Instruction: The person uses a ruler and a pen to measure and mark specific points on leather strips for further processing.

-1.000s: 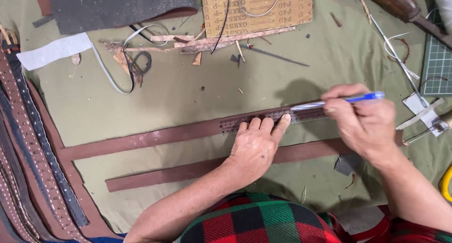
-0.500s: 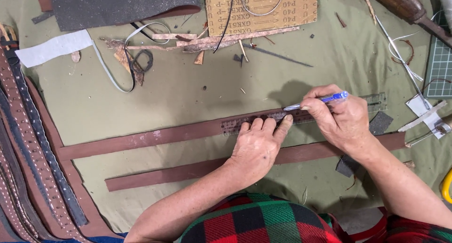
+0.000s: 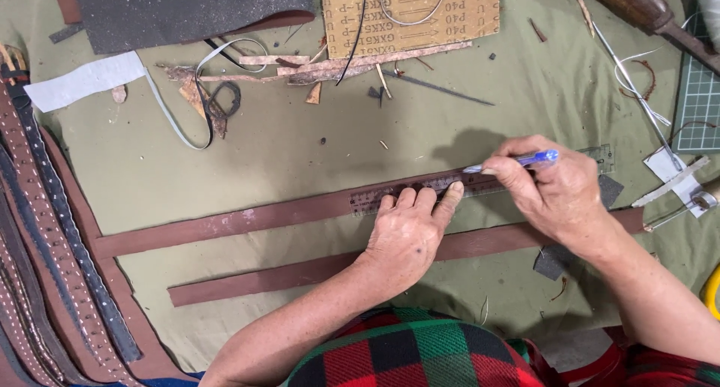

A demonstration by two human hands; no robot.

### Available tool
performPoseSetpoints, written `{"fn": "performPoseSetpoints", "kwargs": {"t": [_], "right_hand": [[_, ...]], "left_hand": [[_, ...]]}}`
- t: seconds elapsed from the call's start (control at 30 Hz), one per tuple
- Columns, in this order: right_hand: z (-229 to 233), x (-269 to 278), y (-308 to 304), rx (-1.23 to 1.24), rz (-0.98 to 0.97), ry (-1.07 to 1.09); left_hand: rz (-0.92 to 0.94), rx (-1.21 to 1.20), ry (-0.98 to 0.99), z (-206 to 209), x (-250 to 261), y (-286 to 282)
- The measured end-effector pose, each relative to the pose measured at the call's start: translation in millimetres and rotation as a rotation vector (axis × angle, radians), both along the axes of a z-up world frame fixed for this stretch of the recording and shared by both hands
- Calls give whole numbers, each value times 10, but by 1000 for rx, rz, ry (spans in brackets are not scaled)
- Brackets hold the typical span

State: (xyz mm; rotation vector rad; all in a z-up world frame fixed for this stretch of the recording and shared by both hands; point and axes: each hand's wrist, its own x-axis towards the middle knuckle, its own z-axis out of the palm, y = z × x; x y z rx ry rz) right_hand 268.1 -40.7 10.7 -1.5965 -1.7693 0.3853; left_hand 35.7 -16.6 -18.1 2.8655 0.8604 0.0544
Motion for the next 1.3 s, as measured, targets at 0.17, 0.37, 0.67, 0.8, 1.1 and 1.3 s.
{"fn": "performPoseSetpoints", "kwargs": {"t": [0.17,0.37,0.67,0.8,1.1,1.3], "right_hand": [[24,147,-70,-114,-72,-25],[-32,309,-152,-176,-148,-110],[-2,604,-244,-302,-231,-240],[32,649,-239,-346,-269,-246],[172,779,-193,-456,-237,-245],[230,956,-466,-348,-313,-71]], "left_hand": [[14,37,-12,-11,7,-3],[13,44,-13,-15,-7,-11],[15,45,-59,0,-4,3],[20,36,-61,18,0,6],[32,57,-44,-13,5,-3],[27,47,-32,-7,12,13]]}}
